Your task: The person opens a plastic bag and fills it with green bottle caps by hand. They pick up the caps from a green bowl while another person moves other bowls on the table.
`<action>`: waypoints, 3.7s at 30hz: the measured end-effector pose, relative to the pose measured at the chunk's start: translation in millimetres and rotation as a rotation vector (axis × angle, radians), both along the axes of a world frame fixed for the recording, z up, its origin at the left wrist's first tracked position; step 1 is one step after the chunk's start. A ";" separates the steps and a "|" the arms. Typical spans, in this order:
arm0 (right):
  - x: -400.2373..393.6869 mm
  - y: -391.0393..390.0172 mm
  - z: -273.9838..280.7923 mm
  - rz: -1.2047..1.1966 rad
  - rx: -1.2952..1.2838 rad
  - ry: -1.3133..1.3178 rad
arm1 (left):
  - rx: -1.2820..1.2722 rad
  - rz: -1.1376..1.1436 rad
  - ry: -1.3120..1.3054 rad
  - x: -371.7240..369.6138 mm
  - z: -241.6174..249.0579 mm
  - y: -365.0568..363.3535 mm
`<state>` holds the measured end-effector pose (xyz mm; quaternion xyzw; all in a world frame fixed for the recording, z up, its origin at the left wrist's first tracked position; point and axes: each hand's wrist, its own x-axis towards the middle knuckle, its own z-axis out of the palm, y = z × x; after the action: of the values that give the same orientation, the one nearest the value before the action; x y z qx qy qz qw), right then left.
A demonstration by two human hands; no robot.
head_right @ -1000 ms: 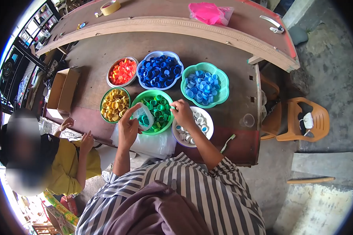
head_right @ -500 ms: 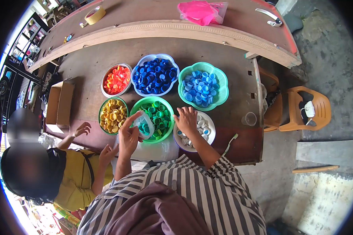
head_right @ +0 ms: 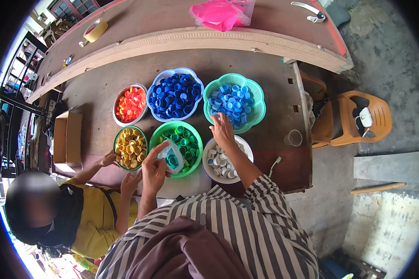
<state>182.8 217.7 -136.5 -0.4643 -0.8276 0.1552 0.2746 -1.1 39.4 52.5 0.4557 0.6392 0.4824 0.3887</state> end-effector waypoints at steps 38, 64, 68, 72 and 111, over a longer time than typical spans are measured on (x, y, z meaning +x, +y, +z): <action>87.9 -20.9 31.2 0.038 0.085 -0.356 | 0.014 0.024 -0.004 9.7 -0.1 -17.7; -54.4 3.4 12.2 -0.075 -0.585 -0.148 | -0.026 0.018 0.003 -16.4 7.0 -33.4; -65.0 35.0 -28.8 -0.006 -0.577 0.038 | -0.021 0.027 0.004 -25.5 7.3 -33.1; -79.3 42.8 -40.3 0.004 -0.892 0.309 | -0.016 0.057 0.013 -37.6 8.7 -34.7; -147.0 47.2 -0.2 0.039 -0.793 0.467 | -0.097 0.027 -0.077 -37.1 3.2 -34.9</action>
<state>35.8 264.9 -136.8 -0.4706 -0.6287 0.5655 0.2520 -38.2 4.5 55.7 0.4086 0.6526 0.4732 0.4281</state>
